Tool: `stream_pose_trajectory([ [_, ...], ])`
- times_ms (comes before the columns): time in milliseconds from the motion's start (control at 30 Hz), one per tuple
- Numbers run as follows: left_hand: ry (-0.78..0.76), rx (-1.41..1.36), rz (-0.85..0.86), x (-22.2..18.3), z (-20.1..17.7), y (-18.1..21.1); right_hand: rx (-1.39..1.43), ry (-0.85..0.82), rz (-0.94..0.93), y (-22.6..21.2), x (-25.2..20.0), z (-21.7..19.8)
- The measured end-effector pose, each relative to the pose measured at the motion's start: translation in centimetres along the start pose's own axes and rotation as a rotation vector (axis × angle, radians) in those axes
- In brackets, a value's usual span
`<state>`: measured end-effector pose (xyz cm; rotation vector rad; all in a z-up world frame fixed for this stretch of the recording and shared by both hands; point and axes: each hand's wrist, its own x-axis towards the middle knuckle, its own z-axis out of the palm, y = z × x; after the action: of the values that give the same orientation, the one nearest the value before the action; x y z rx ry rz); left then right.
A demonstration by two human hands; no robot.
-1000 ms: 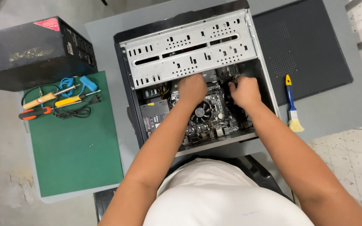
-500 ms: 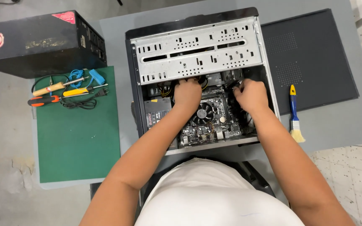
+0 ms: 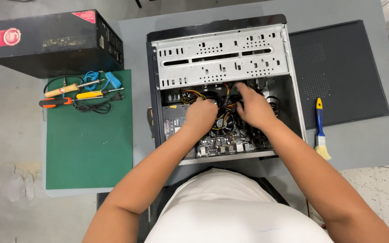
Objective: Connecting internal power and data cables to a motherboard and cleaning the interior of a computer case with a brush.
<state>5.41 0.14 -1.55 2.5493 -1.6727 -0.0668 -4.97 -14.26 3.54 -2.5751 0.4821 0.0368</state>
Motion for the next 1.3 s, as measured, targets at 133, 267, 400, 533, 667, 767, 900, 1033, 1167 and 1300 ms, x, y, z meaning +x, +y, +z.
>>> stream_pose_trajectory([
  [133, 0.004, -0.055, 0.027, 0.1, -1.1, -0.7, -0.009, 0.149, 0.008, 1.7, 0.6, 1.7],
  [267, -0.123, -0.1, 0.172, -0.7, -4.9, -1.4, -0.361, 0.286, -0.311, -0.5, -1.0, -0.2],
  [400, -0.057, -0.066, 0.199, -1.1, -4.8, -2.2, -0.539, 0.502, -0.561, 1.2, 0.0, 1.4],
  [533, 0.098, -0.077, 0.185, -1.0, -3.0, -2.5, -0.694, 0.458, -0.491, -3.3, -4.2, -2.1],
  [667, 0.43, 0.111, 0.044, -0.3, -3.1, -2.1, -0.616, 0.581, -0.461, -4.2, -7.3, -1.8],
  [767, 0.563, 0.063, -0.144, 0.6, -4.0, -2.5, -0.56, 0.732, -0.461, -1.9, -8.8, 0.2],
  [900, 0.48, -0.574, -0.228, -0.3, -7.2, -3.8, -0.586, 0.916, -0.366, 2.2, -9.7, 2.4],
  [1033, 0.102, -0.765, -0.115, -0.6, -7.9, -2.4, -0.526, 0.945, -0.419, 2.0, -9.1, 2.6],
  [1167, -0.122, -0.455, 0.152, -1.0, -4.0, 0.9, -0.488, 0.946, -0.359, 2.1, -7.9, 1.7],
  [1300, 0.265, 0.021, 0.097, -1.6, 2.2, 1.5, -0.38, 0.944, -0.223, 3.0, -7.6, 0.9],
])
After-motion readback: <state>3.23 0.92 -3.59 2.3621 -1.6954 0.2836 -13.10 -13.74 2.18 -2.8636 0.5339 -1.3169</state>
